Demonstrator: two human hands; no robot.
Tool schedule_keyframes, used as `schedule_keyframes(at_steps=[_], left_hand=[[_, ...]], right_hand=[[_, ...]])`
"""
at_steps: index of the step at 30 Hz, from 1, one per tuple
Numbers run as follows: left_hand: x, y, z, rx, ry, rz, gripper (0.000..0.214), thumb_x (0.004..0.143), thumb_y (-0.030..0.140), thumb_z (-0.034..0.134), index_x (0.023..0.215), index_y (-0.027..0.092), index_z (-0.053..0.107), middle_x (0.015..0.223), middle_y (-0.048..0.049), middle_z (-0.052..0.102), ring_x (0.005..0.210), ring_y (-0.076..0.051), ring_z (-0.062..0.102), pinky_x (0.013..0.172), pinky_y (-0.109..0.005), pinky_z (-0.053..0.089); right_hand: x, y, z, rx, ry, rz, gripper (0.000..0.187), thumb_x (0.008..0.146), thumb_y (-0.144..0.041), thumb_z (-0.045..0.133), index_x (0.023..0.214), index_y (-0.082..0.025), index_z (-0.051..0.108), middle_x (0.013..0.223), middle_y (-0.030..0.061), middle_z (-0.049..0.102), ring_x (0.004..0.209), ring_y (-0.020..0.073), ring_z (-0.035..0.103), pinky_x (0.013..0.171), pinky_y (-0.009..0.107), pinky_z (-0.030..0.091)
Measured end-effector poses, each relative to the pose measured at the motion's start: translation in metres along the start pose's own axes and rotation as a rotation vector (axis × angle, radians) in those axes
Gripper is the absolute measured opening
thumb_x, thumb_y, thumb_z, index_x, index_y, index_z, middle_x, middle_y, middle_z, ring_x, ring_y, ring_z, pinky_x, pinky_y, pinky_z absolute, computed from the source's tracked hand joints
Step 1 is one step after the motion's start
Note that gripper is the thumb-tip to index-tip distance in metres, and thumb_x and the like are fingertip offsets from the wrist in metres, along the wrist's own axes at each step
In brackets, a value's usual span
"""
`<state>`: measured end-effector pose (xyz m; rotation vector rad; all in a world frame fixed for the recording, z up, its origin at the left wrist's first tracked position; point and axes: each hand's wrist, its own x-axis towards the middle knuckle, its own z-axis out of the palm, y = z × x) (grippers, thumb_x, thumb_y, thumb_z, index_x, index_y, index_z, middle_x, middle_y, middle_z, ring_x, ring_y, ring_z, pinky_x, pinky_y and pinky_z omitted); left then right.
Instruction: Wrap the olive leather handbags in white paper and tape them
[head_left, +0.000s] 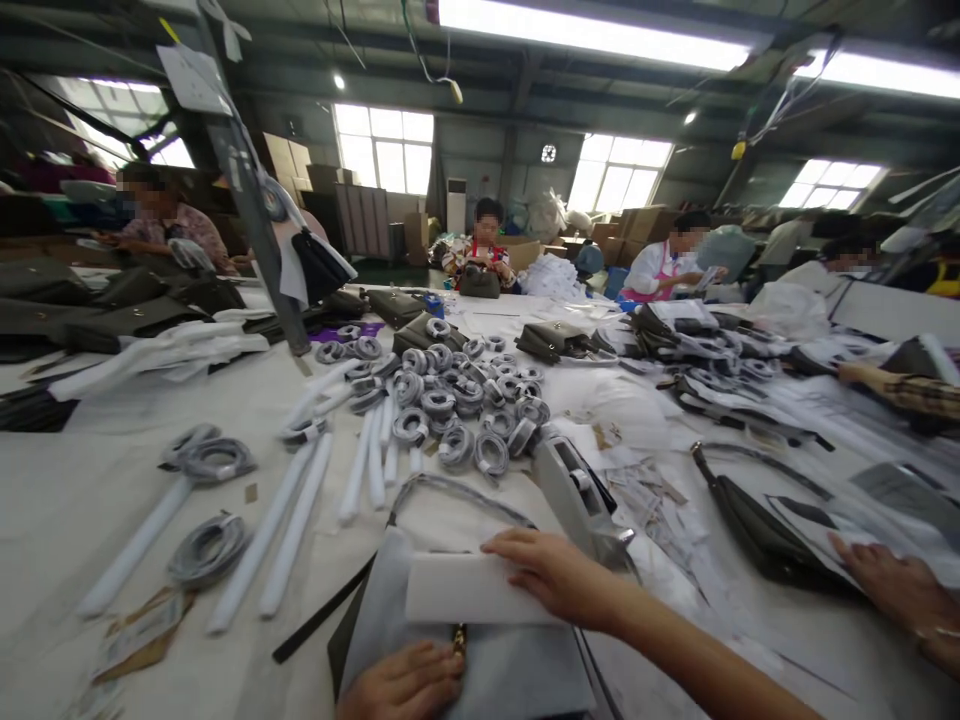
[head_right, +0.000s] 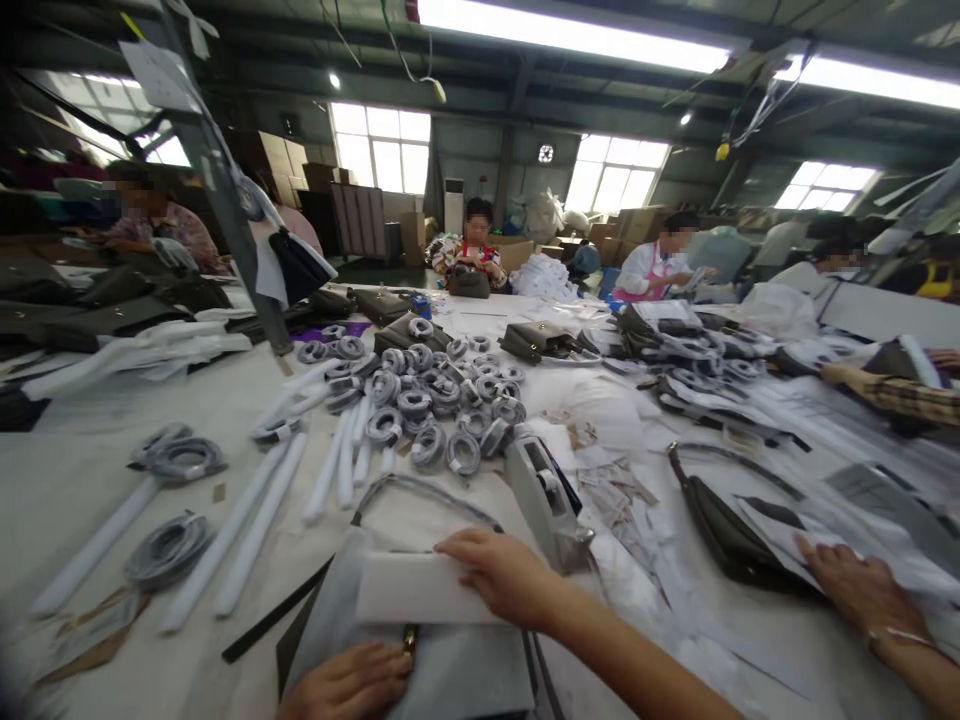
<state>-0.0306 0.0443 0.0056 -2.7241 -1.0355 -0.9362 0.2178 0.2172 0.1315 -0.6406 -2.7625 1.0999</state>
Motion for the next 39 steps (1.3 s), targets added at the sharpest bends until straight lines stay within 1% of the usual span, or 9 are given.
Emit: schedule_keyframes(at_steps=[2, 5, 9, 14, 18, 22, 29, 35, 39], left_hand=[[0.003, 0.006, -0.005, -0.052, -0.06, -0.078, 0.035, 0.09, 0.012, 0.049, 0.122, 0.016, 0.062, 0.124, -0.0061, 0.07, 0.118, -0.017, 0.063, 0.106, -0.029, 0.047], [0.004, 0.016, -0.011, -0.123, -0.115, -0.213, 0.045, 0.084, 0.009, 0.05, 0.126, 0.019, 0.06, 0.127, -0.0076, 0.068, 0.119, -0.019, 0.063, 0.101, -0.03, 0.052], [0.003, 0.019, -0.011, -0.166, -0.108, -0.224, 0.043, 0.086, 0.01, 0.049, 0.127, 0.018, 0.059, 0.129, -0.0088, 0.067, 0.122, -0.02, 0.061, 0.105, -0.036, 0.05], [0.0, 0.018, -0.007, -0.167, -0.117, -0.219, 0.04, 0.088, 0.011, 0.048, 0.126, 0.017, 0.06, 0.133, -0.0074, 0.064, 0.125, -0.019, 0.058, 0.11, -0.038, 0.045], [-0.007, 0.021, -0.003, -0.12, -0.123, -0.291, 0.039, 0.088, 0.015, 0.05, 0.126, 0.02, 0.062, 0.116, -0.0058, 0.073, 0.103, -0.02, 0.071, 0.09, -0.033, 0.059], [-0.01, 0.022, 0.0, -0.104, -0.13, -0.323, 0.038, 0.088, 0.018, 0.052, 0.123, 0.022, 0.065, 0.101, -0.0048, 0.077, 0.084, -0.02, 0.074, 0.075, -0.032, 0.062], [-0.009, 0.023, 0.001, -0.084, -0.12, -0.316, 0.034, 0.089, 0.018, 0.051, 0.12, 0.022, 0.066, 0.102, -0.0049, 0.077, 0.085, -0.021, 0.074, 0.075, -0.032, 0.061], [-0.012, 0.023, 0.001, -0.058, -0.118, -0.278, 0.036, 0.09, 0.017, 0.049, 0.123, 0.02, 0.064, 0.106, -0.007, 0.076, 0.088, -0.02, 0.073, 0.077, -0.03, 0.06], [-0.012, 0.022, -0.001, -0.044, -0.127, -0.268, 0.037, 0.09, 0.017, 0.049, 0.124, 0.02, 0.063, 0.107, -0.0062, 0.075, 0.087, -0.02, 0.073, 0.075, -0.03, 0.06]], right_hand=[[0.001, -0.003, 0.024, -0.175, -0.056, -0.008, 0.057, 0.089, -0.035, 0.065, 0.144, -0.026, 0.051, 0.145, 0.0122, 0.052, 0.131, 0.0314, 0.05, 0.112, 0.047, 0.037], [-0.004, 0.0, 0.04, -0.309, -0.143, -0.003, 0.072, 0.082, -0.052, 0.071, 0.146, -0.029, 0.047, 0.152, 0.0146, 0.043, 0.135, 0.0366, 0.044, 0.112, 0.054, 0.034], [-0.009, 0.0, 0.037, -0.377, -0.119, 0.046, 0.053, 0.092, -0.044, 0.062, 0.143, -0.034, 0.051, 0.152, 0.0126, 0.044, 0.135, 0.0333, 0.046, 0.111, 0.051, 0.035], [-0.009, -0.023, 0.042, -0.372, 0.032, 0.031, 0.051, 0.096, -0.043, 0.055, 0.146, -0.032, 0.047, 0.152, 0.0119, 0.043, 0.135, 0.0295, 0.045, 0.111, 0.046, 0.036], [-0.015, -0.036, 0.07, -0.416, -0.003, -0.023, 0.049, 0.097, -0.043, 0.052, 0.145, -0.033, 0.047, 0.152, 0.0125, 0.041, 0.134, 0.031, 0.043, 0.111, 0.049, 0.035], [-0.022, -0.031, 0.093, -0.479, -0.029, 0.008, 0.047, 0.097, -0.04, 0.052, 0.144, -0.035, 0.049, 0.153, 0.0124, 0.04, 0.134, 0.0318, 0.042, 0.113, 0.053, 0.03], [-0.023, -0.02, 0.099, -0.497, -0.028, -0.009, 0.048, 0.099, -0.043, 0.05, 0.146, -0.036, 0.045, 0.156, 0.012, 0.037, 0.137, 0.0321, 0.039, 0.113, 0.053, 0.029], [-0.025, -0.015, 0.106, -0.49, -0.021, -0.065, 0.05, 0.101, -0.042, 0.045, 0.149, -0.031, 0.041, 0.158, 0.0079, 0.035, 0.146, 0.0318, 0.026, 0.116, 0.056, 0.025], [-0.023, -0.016, 0.108, -0.469, -0.043, -0.051, 0.051, 0.101, -0.038, 0.045, 0.15, -0.03, 0.038, 0.157, 0.0067, 0.037, 0.144, 0.0307, 0.031, 0.116, 0.056, 0.027]])
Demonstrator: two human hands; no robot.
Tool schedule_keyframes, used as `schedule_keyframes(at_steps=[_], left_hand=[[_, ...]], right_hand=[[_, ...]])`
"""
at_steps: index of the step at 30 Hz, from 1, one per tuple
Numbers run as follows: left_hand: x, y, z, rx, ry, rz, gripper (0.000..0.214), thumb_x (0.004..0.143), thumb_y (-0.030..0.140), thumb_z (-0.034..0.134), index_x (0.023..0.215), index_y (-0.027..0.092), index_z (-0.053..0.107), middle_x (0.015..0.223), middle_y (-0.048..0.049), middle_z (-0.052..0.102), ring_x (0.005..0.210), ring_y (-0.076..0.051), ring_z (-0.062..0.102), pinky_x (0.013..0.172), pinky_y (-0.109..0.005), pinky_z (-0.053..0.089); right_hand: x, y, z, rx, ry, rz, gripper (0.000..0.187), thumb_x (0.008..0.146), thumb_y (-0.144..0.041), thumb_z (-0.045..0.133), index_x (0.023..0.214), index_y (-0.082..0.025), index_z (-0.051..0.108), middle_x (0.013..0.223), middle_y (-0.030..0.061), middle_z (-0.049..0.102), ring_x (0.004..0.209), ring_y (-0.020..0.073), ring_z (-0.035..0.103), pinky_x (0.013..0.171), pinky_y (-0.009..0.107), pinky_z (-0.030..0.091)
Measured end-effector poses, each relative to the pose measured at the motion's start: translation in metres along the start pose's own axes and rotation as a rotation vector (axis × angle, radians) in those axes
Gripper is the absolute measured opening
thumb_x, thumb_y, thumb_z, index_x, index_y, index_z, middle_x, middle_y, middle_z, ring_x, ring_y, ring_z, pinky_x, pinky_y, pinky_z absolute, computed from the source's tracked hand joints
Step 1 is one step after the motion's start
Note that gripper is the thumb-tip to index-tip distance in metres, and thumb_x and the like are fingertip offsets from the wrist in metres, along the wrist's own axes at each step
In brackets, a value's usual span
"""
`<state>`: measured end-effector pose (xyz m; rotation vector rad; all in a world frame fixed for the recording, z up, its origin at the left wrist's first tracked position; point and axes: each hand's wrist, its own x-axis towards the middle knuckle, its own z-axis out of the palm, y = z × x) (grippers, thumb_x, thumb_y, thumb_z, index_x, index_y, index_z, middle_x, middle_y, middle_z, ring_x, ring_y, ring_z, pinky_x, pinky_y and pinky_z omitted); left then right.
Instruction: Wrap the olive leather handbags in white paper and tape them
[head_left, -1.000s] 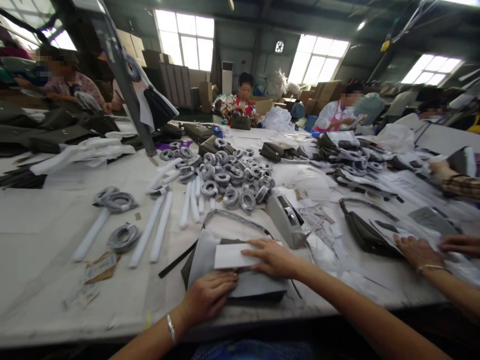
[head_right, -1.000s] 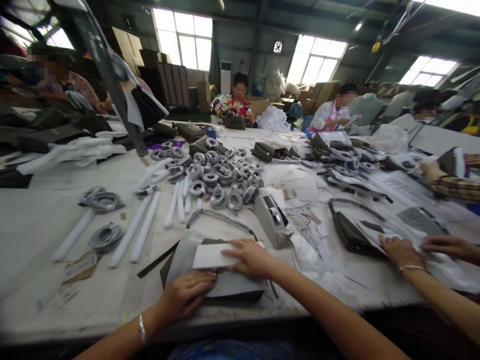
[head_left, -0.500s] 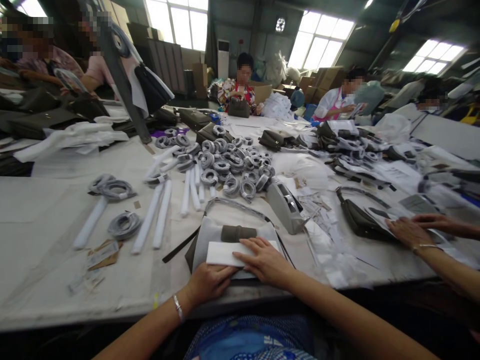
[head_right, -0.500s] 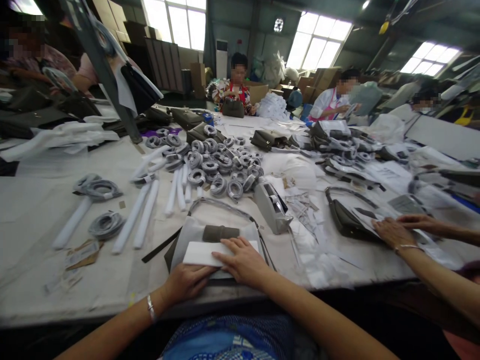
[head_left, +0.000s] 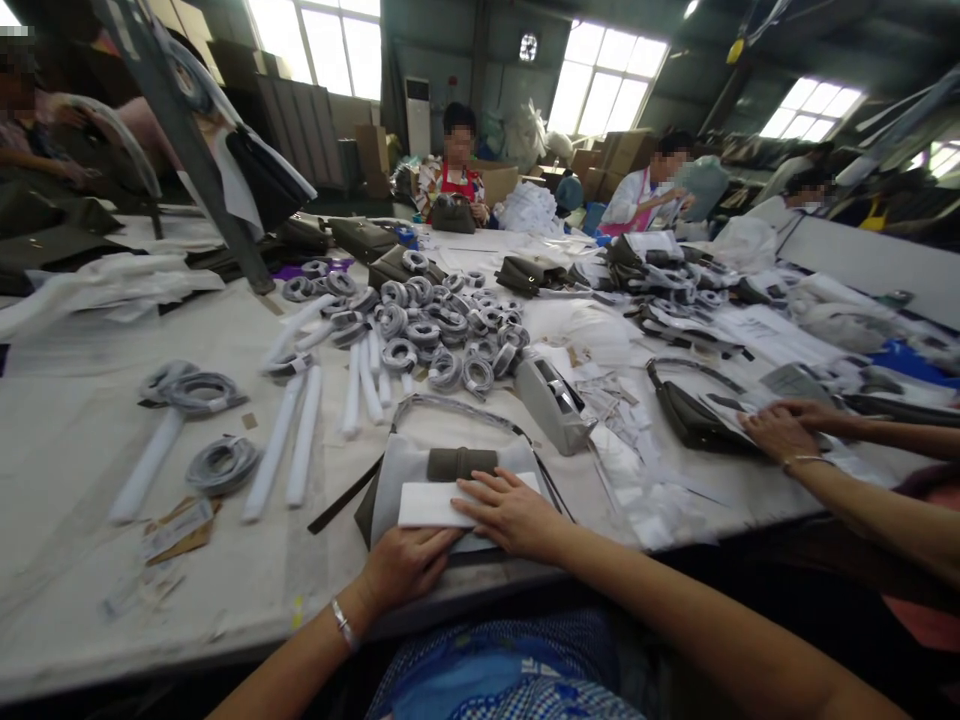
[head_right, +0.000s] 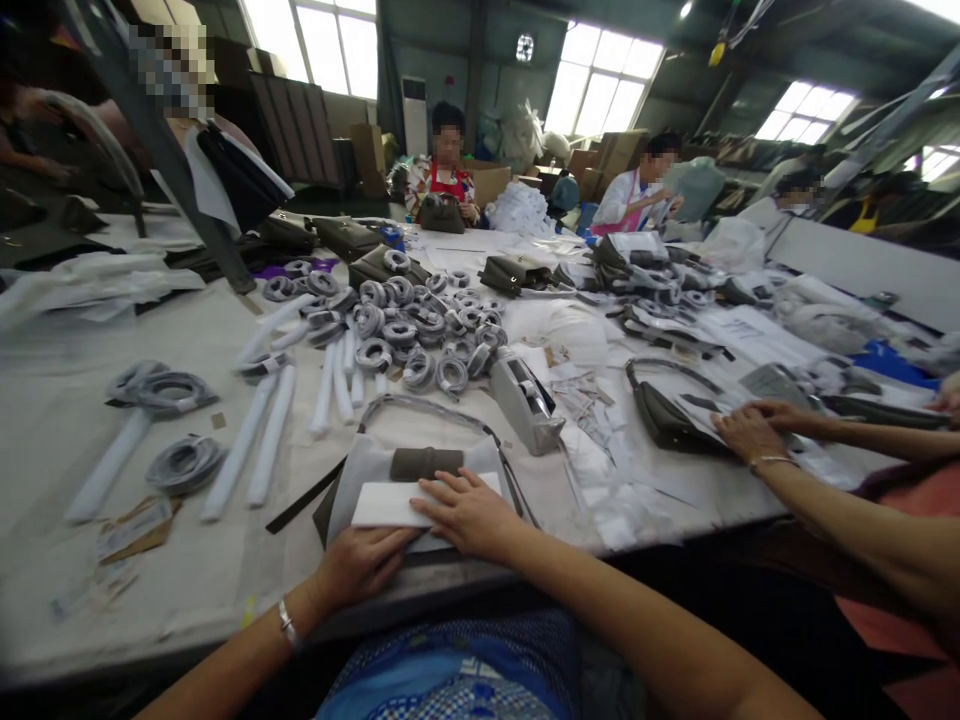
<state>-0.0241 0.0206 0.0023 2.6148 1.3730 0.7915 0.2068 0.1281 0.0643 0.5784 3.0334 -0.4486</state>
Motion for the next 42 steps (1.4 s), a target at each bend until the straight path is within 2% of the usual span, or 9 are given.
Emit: schedule_keyframes(at_steps=[8, 12, 15, 18, 22, 27, 32, 36, 42], left_hand=[[0.005, 0.015, -0.011, 0.043, -0.011, 0.025, 0.037, 0.091, 0.013, 0.046, 0.126, 0.018, 0.061, 0.109, -0.0068, 0.075, 0.092, -0.02, 0.072, 0.081, -0.032, 0.06], [0.007, 0.035, -0.021, 0.035, 0.116, 0.028, 0.04, 0.093, 0.009, 0.047, 0.131, 0.018, 0.056, 0.116, -0.0071, 0.072, 0.104, -0.017, 0.069, 0.092, -0.028, 0.056], [0.02, 0.04, -0.023, 0.016, 0.156, -0.036, 0.048, 0.096, 0.017, 0.05, 0.143, 0.021, 0.045, 0.137, -0.0089, 0.06, 0.122, -0.021, 0.06, 0.102, -0.033, 0.052], [0.031, 0.033, -0.011, 0.06, 0.103, -0.177, 0.06, 0.098, 0.037, 0.05, 0.152, 0.021, 0.03, 0.153, -0.0137, 0.042, 0.134, -0.029, 0.05, 0.103, -0.044, 0.051], [0.025, 0.021, 0.014, 0.18, 0.038, -0.057, 0.072, 0.094, 0.049, 0.052, 0.155, 0.023, 0.024, 0.158, -0.0138, 0.033, 0.139, -0.034, 0.042, 0.109, -0.053, 0.044], [0.015, 0.017, 0.026, 0.328, 0.056, 0.013, 0.064, 0.098, 0.043, 0.046, 0.155, 0.023, 0.025, 0.157, -0.0134, 0.035, 0.14, -0.032, 0.04, 0.113, -0.051, 0.039], [0.016, 0.024, 0.024, 0.424, 0.034, -0.019, 0.061, 0.097, 0.036, 0.05, 0.153, 0.025, 0.029, 0.156, -0.0137, 0.036, 0.14, -0.031, 0.041, 0.109, -0.047, 0.045], [0.017, 0.027, 0.026, 0.432, 0.03, -0.072, 0.062, 0.095, 0.029, 0.055, 0.152, 0.028, 0.031, 0.157, -0.0114, 0.035, 0.142, -0.03, 0.038, 0.11, -0.046, 0.044], [0.017, 0.028, 0.03, 0.406, 0.047, -0.086, 0.068, 0.092, 0.032, 0.06, 0.153, 0.028, 0.029, 0.159, -0.0123, 0.03, 0.143, -0.03, 0.035, 0.11, -0.046, 0.044]], right_hand=[[0.001, 0.002, 0.003, 0.025, 0.008, -0.02, 0.049, 0.101, -0.035, 0.045, 0.149, -0.03, 0.039, 0.157, 0.0027, 0.037, 0.146, 0.0312, 0.028, 0.119, 0.055, 0.02], [-0.003, 0.005, 0.01, 0.037, 0.051, -0.012, 0.048, 0.102, -0.04, 0.043, 0.149, -0.03, 0.04, 0.157, 0.0028, 0.037, 0.146, 0.0299, 0.027, 0.119, 0.054, 0.019], [-0.002, 0.006, 0.012, 0.029, 0.083, -0.013, 0.046, 0.102, -0.039, 0.045, 0.146, -0.029, 0.044, 0.156, 0.0028, 0.039, 0.146, 0.0286, 0.029, 0.119, 0.053, 0.02], [-0.001, 0.007, 0.012, -0.003, 0.119, -0.032, 0.044, 0.101, -0.037, 0.047, 0.143, -0.028, 0.047, 0.154, 0.004, 0.043, 0.145, 0.028, 0.032, 0.118, 0.054, 0.022], [-0.007, 0.003, 0.022, -0.046, 0.241, -0.033, 0.038, 0.101, -0.034, 0.046, 0.134, -0.017, 0.056, 0.147, 0.008, 0.051, 0.141, 0.0243, 0.04, 0.119, 0.047, 0.026], [-0.032, -0.018, 0.039, 0.03, 0.482, 0.081, 0.031, 0.101, -0.026, 0.044, 0.123, -0.015, 0.064, 0.139, 0.0092, 0.059, 0.134, 0.0201, 0.048, 0.117, 0.039, 0.033], [-0.048, -0.017, 0.01, 0.326, 0.613, 0.106, 0.027, 0.101, -0.029, 0.046, 0.111, -0.022, 0.071, 0.11, 0.0064, 0.074, 0.107, 0.0181, 0.066, 0.101, 0.033, 0.048], [0.0, 0.009, -0.029, 0.401, 0.599, 0.147, 0.027, 0.099, -0.032, 0.05, 0.113, -0.023, 0.071, 0.11, 0.0062, 0.074, 0.102, 0.0196, 0.067, 0.094, 0.03, 0.049], [0.151, 0.023, -0.052, 0.303, 0.336, 0.353, 0.026, 0.098, -0.033, 0.051, 0.11, -0.019, 0.071, 0.11, 0.0078, 0.073, 0.102, 0.0216, 0.067, 0.089, 0.029, 0.046]])
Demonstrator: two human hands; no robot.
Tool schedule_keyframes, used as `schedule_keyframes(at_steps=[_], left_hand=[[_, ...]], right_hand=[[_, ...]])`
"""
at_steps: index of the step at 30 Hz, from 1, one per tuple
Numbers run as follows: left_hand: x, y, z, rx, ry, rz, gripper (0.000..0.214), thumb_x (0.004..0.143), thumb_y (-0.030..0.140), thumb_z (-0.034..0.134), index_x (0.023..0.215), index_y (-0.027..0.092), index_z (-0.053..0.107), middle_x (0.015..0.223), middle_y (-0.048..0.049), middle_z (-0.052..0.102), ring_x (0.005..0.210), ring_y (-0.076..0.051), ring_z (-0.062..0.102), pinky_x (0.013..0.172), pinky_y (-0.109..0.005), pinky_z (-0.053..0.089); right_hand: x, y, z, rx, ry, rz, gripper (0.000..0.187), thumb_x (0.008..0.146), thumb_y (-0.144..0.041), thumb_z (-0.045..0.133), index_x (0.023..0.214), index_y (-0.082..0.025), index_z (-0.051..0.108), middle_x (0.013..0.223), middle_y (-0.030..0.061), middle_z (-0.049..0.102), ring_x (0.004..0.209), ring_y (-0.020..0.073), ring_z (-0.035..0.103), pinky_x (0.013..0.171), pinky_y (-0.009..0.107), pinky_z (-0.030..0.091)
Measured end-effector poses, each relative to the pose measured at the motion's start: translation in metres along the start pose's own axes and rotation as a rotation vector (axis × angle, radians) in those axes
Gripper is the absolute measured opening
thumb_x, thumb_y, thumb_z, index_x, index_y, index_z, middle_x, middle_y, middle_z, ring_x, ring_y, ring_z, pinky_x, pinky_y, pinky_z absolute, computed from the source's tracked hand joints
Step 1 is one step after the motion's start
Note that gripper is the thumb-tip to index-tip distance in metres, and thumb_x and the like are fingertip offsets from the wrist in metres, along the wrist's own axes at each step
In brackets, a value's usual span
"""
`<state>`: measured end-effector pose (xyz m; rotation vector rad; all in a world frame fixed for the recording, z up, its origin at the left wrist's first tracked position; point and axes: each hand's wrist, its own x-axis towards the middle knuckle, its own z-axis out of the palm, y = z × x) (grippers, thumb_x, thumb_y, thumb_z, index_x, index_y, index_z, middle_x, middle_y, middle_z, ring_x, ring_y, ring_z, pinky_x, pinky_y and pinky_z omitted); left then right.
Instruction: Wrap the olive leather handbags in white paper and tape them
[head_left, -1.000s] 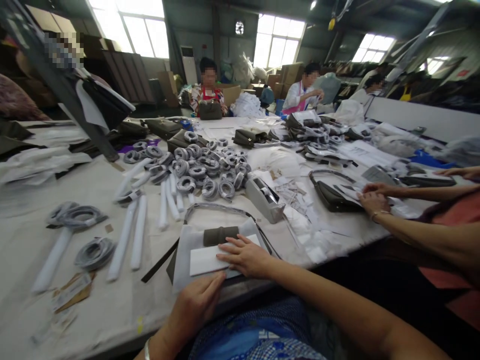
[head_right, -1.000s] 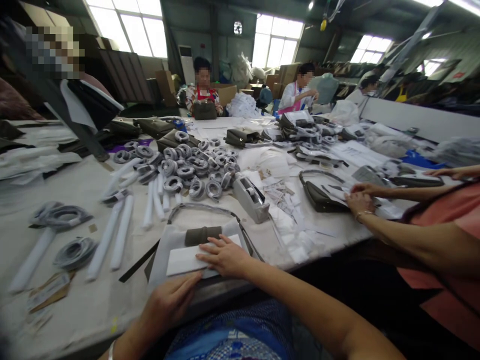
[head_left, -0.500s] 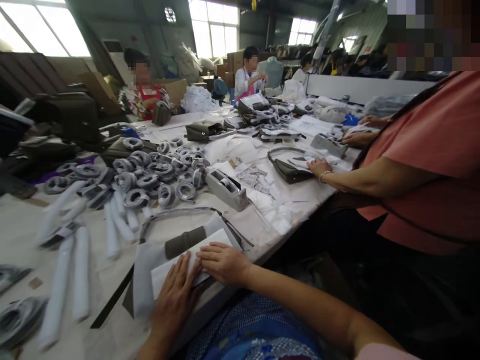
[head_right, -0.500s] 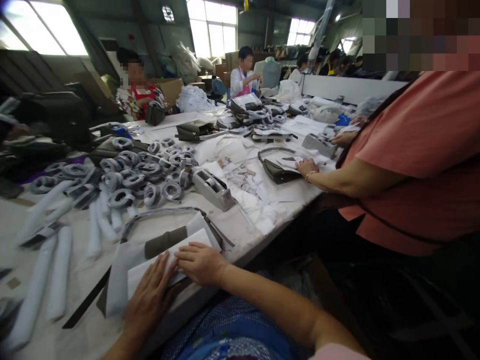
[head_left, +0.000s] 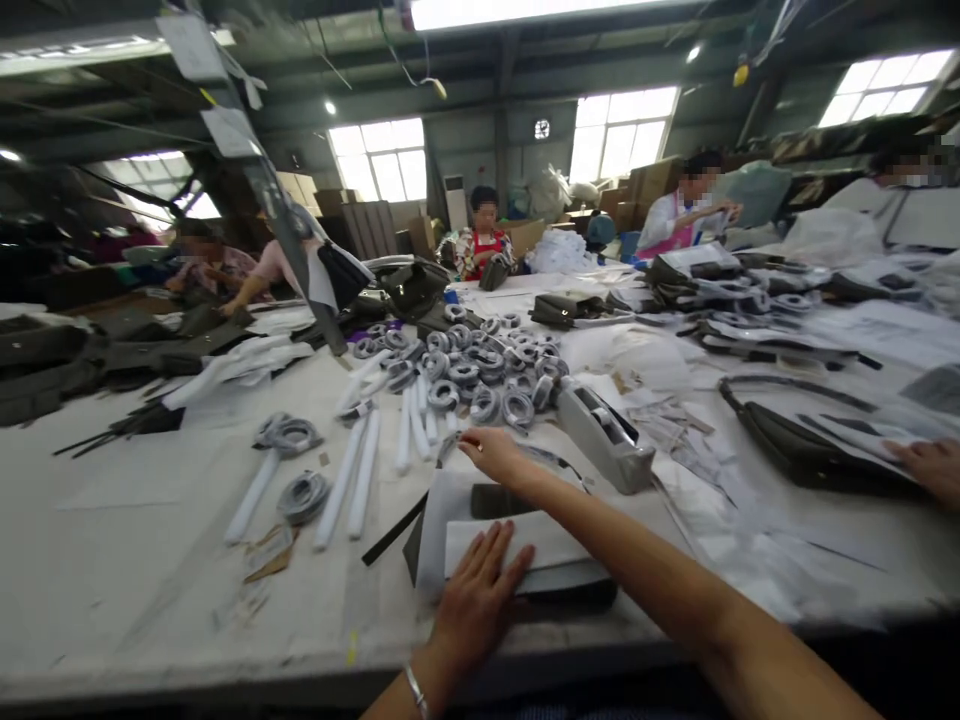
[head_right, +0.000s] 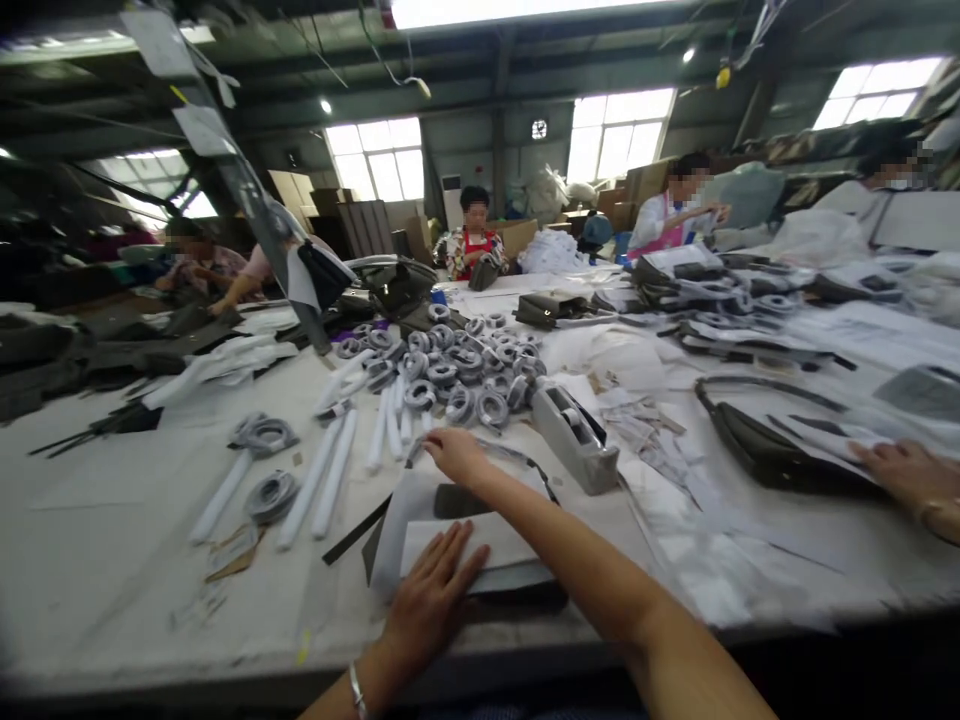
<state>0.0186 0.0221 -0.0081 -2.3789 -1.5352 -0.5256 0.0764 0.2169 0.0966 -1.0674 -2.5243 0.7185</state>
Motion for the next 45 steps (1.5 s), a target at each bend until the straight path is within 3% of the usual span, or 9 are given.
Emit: schedule_keyframes(at_steps=[4, 9, 15, 20, 25, 29, 32, 35, 45], left_hand=[[-0.001, -0.001, 0.004, 0.007, 0.038, 0.015, 0.065, 0.094, 0.034, 0.057, 0.153, 0.026, 0.031, 0.157, -0.0148, 0.034, 0.142, -0.031, 0.037, 0.107, -0.046, 0.047], [-0.002, -0.005, 0.011, 0.027, 0.103, 0.041, 0.056, 0.097, 0.03, 0.048, 0.151, 0.026, 0.035, 0.151, -0.0105, 0.046, 0.138, -0.025, 0.044, 0.11, -0.04, 0.046], [-0.003, -0.005, 0.011, 0.028, 0.107, 0.03, 0.063, 0.094, 0.03, 0.052, 0.153, 0.026, 0.03, 0.155, -0.0134, 0.039, 0.142, -0.028, 0.037, 0.11, -0.04, 0.045], [0.002, -0.001, 0.005, -0.04, 0.06, -0.009, 0.064, 0.092, 0.03, 0.057, 0.151, 0.027, 0.034, 0.154, -0.0153, 0.04, 0.139, -0.031, 0.041, 0.108, -0.045, 0.047], [0.016, -0.008, -0.017, -0.096, -0.144, 0.01, 0.062, 0.09, 0.007, 0.053, 0.148, 0.025, 0.039, 0.149, -0.0168, 0.046, 0.133, -0.03, 0.05, 0.106, -0.045, 0.048], [0.033, -0.024, -0.038, -0.195, -0.35, 0.051, 0.06, 0.09, 0.004, 0.047, 0.146, 0.024, 0.042, 0.148, -0.0115, 0.05, 0.132, -0.027, 0.051, 0.106, -0.039, 0.048], [0.043, -0.032, -0.05, -0.244, -0.41, 0.085, 0.065, 0.086, 0.002, 0.048, 0.147, 0.023, 0.041, 0.15, -0.0144, 0.046, 0.13, -0.026, 0.053, 0.103, -0.036, 0.05], [0.05, -0.033, -0.058, -0.252, -0.5, 0.052, 0.07, 0.082, 0.002, 0.05, 0.148, 0.024, 0.04, 0.152, -0.0148, 0.043, 0.128, -0.027, 0.055, 0.102, -0.039, 0.05], [0.06, -0.039, -0.076, -0.281, -0.583, 0.075, 0.07, 0.084, 0.012, 0.053, 0.151, 0.027, 0.036, 0.153, -0.0123, 0.042, 0.13, -0.027, 0.053, 0.108, -0.04, 0.044]], right_hand=[[0.067, -0.038, 0.038, -0.075, -0.055, 0.117, 0.04, 0.093, -0.041, 0.06, 0.123, -0.014, 0.06, 0.114, 0.0159, 0.07, 0.107, 0.027, 0.066, 0.087, 0.034, 0.047], [0.098, -0.072, 0.07, -0.125, -0.166, 0.237, 0.045, 0.084, -0.038, 0.074, 0.117, -0.01, 0.061, 0.117, 0.0211, 0.067, 0.11, 0.0309, 0.064, 0.089, 0.04, 0.049], [0.092, -0.056, 0.042, -0.036, -0.2, 0.252, 0.024, 0.094, -0.033, 0.059, 0.103, -0.013, 0.069, 0.104, 0.0093, 0.07, 0.097, 0.0223, 0.066, 0.086, 0.038, 0.053], [0.023, -0.01, -0.023, 0.096, -0.148, 0.177, 0.029, 0.092, -0.027, 0.05, 0.108, -0.016, 0.072, 0.093, 0.0043, 0.073, 0.086, 0.0191, 0.067, 0.075, 0.027, 0.052], [-0.11, 0.051, -0.093, 0.294, -0.057, -0.027, 0.038, 0.088, -0.038, 0.062, 0.12, -0.019, 0.07, 0.117, 0.0066, 0.07, 0.106, 0.0234, 0.064, 0.091, 0.032, 0.05], [-0.22, 0.086, -0.124, 0.254, -0.152, 0.008, 0.03, 0.087, -0.04, 0.068, 0.112, -0.024, 0.075, 0.115, 0.0071, 0.071, 0.109, 0.0242, 0.063, 0.1, 0.035, 0.047], [-0.281, 0.1, -0.113, 0.192, -0.13, 0.06, 0.024, 0.092, -0.033, 0.063, 0.113, -0.028, 0.074, 0.115, 0.0058, 0.07, 0.109, 0.0224, 0.063, 0.1, 0.035, 0.048], [-0.312, 0.104, -0.079, 0.08, 0.069, 0.037, 0.027, 0.095, -0.024, 0.057, 0.116, -0.03, 0.072, 0.114, 0.0052, 0.069, 0.109, 0.0216, 0.061, 0.099, 0.035, 0.05], [-0.294, 0.07, 0.001, -0.141, 0.57, -0.081, 0.037, 0.097, -0.011, 0.049, 0.121, -0.03, 0.069, 0.108, 0.0074, 0.066, 0.104, 0.0217, 0.061, 0.09, 0.037, 0.056]])
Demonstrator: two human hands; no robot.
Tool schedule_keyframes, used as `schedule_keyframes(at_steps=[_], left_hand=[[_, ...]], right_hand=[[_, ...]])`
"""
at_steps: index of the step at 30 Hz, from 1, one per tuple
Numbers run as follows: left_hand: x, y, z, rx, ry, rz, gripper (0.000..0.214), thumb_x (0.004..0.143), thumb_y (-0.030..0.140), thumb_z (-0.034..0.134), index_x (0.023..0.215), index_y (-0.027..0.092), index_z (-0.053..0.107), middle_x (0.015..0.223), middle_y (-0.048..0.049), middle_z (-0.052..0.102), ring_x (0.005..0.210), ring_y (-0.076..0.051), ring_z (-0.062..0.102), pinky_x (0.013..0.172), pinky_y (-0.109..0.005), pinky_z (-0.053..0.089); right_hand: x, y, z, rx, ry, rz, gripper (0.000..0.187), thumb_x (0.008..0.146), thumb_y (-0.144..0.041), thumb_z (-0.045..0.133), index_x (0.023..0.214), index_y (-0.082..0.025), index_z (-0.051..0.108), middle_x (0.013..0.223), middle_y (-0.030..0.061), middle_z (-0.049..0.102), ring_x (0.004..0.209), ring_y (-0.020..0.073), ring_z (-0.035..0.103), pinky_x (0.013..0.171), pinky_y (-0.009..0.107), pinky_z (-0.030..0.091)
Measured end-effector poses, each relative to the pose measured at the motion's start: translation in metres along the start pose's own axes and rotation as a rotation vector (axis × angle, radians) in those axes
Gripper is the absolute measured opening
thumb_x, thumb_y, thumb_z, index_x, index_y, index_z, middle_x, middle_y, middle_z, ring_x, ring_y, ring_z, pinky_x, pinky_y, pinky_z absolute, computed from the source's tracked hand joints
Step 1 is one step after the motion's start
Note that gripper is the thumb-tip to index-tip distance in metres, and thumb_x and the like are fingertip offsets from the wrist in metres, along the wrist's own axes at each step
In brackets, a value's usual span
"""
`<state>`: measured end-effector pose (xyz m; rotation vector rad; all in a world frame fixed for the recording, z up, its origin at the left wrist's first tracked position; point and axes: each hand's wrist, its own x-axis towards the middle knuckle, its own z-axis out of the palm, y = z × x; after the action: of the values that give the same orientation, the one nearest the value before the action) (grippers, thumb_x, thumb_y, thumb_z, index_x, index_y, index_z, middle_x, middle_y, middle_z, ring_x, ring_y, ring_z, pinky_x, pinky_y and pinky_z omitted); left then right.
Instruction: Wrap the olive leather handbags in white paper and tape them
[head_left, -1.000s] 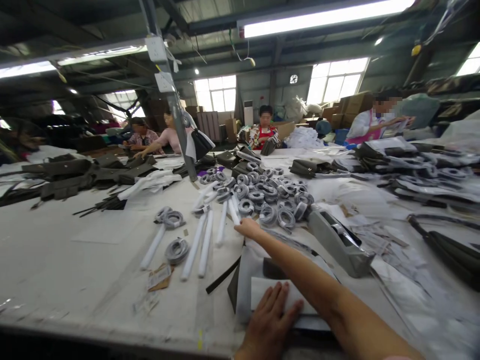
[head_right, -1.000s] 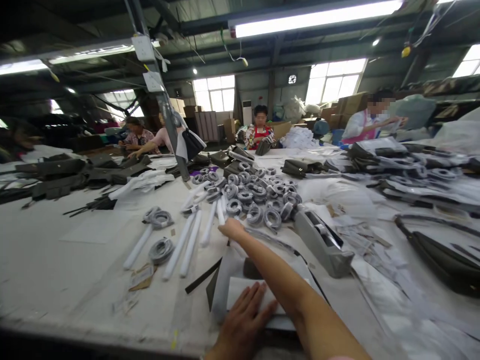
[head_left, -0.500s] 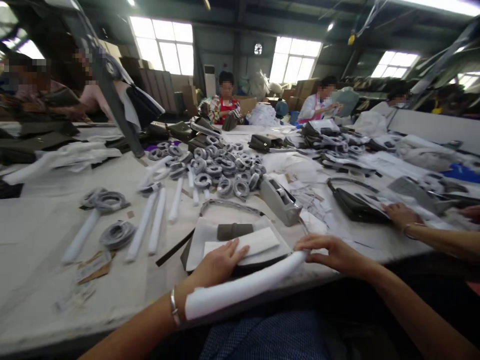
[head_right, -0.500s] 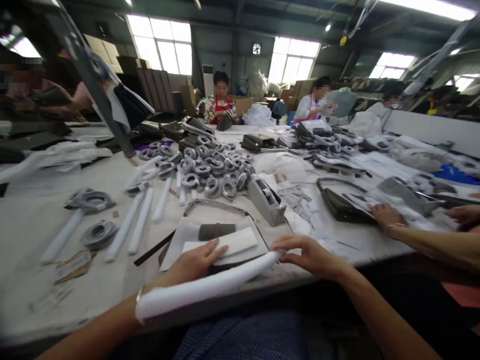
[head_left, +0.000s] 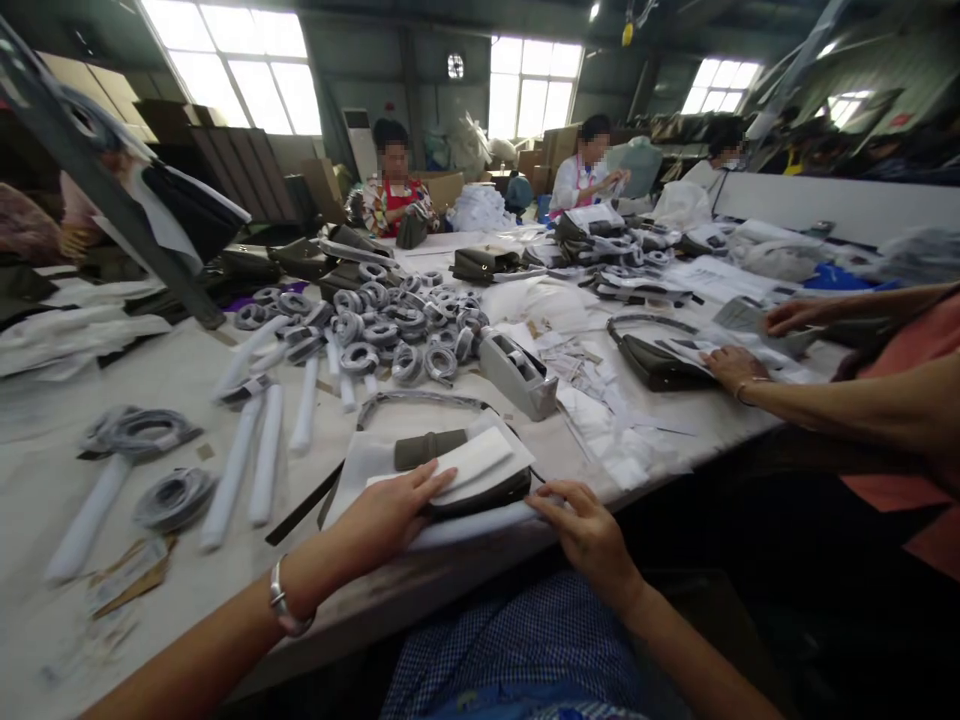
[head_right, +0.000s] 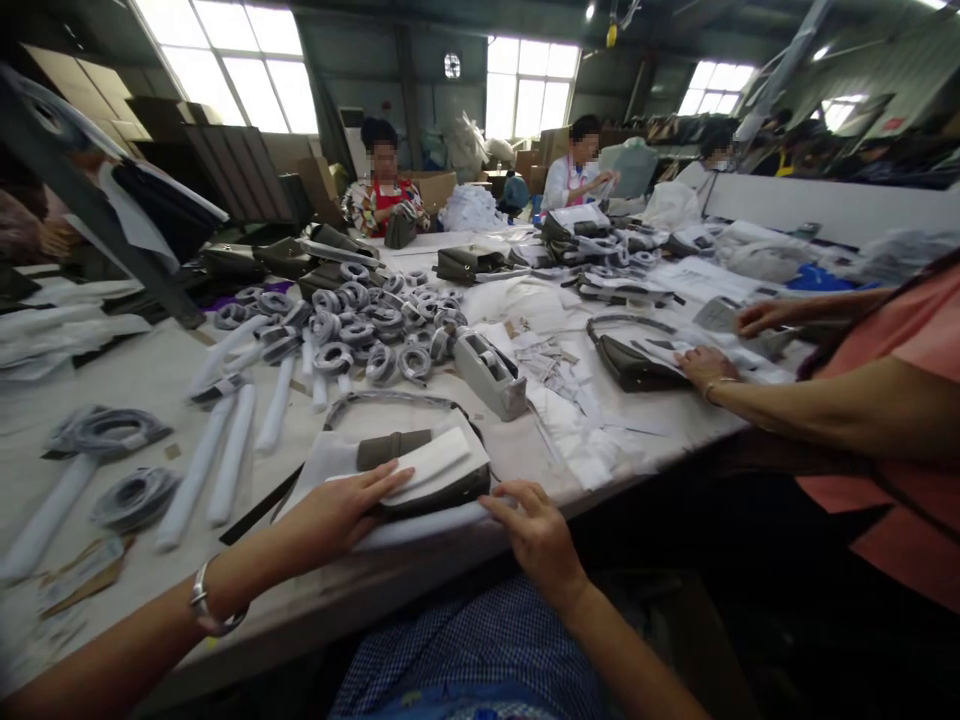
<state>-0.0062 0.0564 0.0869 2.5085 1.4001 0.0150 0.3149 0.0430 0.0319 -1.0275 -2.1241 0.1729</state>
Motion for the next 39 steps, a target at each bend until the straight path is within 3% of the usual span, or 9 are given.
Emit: schedule_keyframes(at_steps=[6, 9, 12, 18, 22, 25, 31, 34, 39], left_hand=[[-0.008, 0.01, 0.004, -0.007, 0.084, -0.029, 0.061, 0.095, 0.039, 0.052, 0.151, 0.027, 0.033, 0.153, -0.0132, 0.042, 0.134, -0.027, 0.049, 0.108, -0.042, 0.044], [-0.009, 0.01, 0.015, 0.03, 0.124, -0.024, 0.077, 0.085, 0.049, 0.066, 0.151, 0.025, 0.033, 0.153, -0.0162, 0.042, 0.134, -0.03, 0.049, 0.107, -0.043, 0.045], [-0.009, 0.007, 0.032, 0.119, 0.211, -0.001, 0.074, 0.084, 0.03, 0.069, 0.15, 0.026, 0.034, 0.152, -0.0164, 0.043, 0.133, -0.03, 0.05, 0.107, -0.044, 0.046], [-0.009, 0.009, 0.06, 0.262, 0.39, 0.034, 0.067, 0.088, 0.002, 0.049, 0.149, 0.024, 0.035, 0.15, -0.0181, 0.045, 0.132, -0.028, 0.051, 0.107, -0.046, 0.047], [-0.01, 0.011, 0.068, 0.295, 0.442, 0.013, 0.066, 0.089, 0.001, 0.046, 0.149, 0.025, 0.036, 0.15, -0.0175, 0.045, 0.133, -0.029, 0.05, 0.106, -0.046, 0.048], [-0.01, 0.011, 0.072, 0.298, 0.475, 0.006, 0.064, 0.089, 0.002, 0.044, 0.148, 0.025, 0.039, 0.15, -0.0171, 0.046, 0.133, -0.028, 0.05, 0.106, -0.046, 0.048], [0.002, 0.037, 0.062, 0.31, 0.373, -0.076, 0.055, 0.088, 0.006, 0.043, 0.141, 0.018, 0.049, 0.155, -0.0167, 0.038, 0.141, -0.033, 0.038, 0.108, -0.058, 0.041], [0.015, 0.056, 0.055, 0.321, 0.309, -0.112, 0.046, 0.09, 0.014, 0.047, 0.136, 0.012, 0.053, 0.151, -0.0199, 0.042, 0.142, -0.037, 0.035, 0.11, -0.066, 0.033], [0.022, 0.062, 0.065, 0.385, 0.361, -0.125, 0.054, 0.092, 0.006, 0.041, 0.143, 0.019, 0.048, 0.146, -0.0159, 0.05, 0.136, -0.035, 0.046, 0.109, -0.06, 0.039]], right_hand=[[0.009, -0.015, 0.026, -0.027, 0.14, 0.095, 0.026, 0.096, -0.015, 0.053, 0.112, -0.024, 0.071, 0.101, 0.0083, 0.066, 0.094, 0.021, 0.065, 0.084, 0.035, 0.059], [0.008, -0.009, 0.035, -0.042, 0.14, 0.124, 0.024, 0.095, -0.016, 0.053, 0.108, -0.023, 0.072, 0.099, 0.0083, 0.067, 0.093, 0.0213, 0.066, 0.083, 0.035, 0.059], [0.004, -0.004, 0.033, -0.058, 0.121, 0.099, 0.024, 0.095, -0.015, 0.054, 0.11, -0.022, 0.071, 0.1, 0.008, 0.069, 0.094, 0.0208, 0.067, 0.083, 0.033, 0.059], [0.022, -0.02, 0.0, -0.177, 0.109, -0.104, 0.03, 0.092, -0.014, 0.062, 0.119, -0.025, 0.067, 0.11, 0.005, 0.073, 0.11, 0.0214, 0.064, 0.101, 0.037, 0.051], [0.053, -0.019, 0.0, -0.267, -0.176, -0.289, 0.063, 0.084, -0.025, 0.074, 0.143, -0.023, 0.05, 0.147, 0.01, 0.051, 0.142, 0.0316, 0.037, 0.119, 0.055, 0.029], [0.06, -0.002, 0.022, -0.253, -0.346, -0.367, 0.06, 0.087, -0.018, 0.068, 0.144, -0.023, 0.048, 0.147, 0.0081, 0.051, 0.14, 0.0291, 0.041, 0.118, 0.053, 0.031], [0.035, 0.021, 0.056, -0.184, -0.25, -0.314, 0.051, 0.094, -0.009, 0.052, 0.142, -0.027, 0.051, 0.14, 0.0047, 0.058, 0.134, 0.0246, 0.05, 0.112, 0.046, 0.043], [0.031, 0.02, 0.058, -0.159, -0.214, -0.303, 0.052, 0.093, -0.008, 0.051, 0.142, -0.026, 0.051, 0.138, 0.006, 0.06, 0.133, 0.025, 0.051, 0.11, 0.049, 0.045], [0.034, 0.014, 0.049, -0.101, -0.201, -0.287, 0.049, 0.094, -0.009, 0.05, 0.14, -0.024, 0.053, 0.137, 0.0066, 0.061, 0.133, 0.0256, 0.05, 0.111, 0.051, 0.043]])
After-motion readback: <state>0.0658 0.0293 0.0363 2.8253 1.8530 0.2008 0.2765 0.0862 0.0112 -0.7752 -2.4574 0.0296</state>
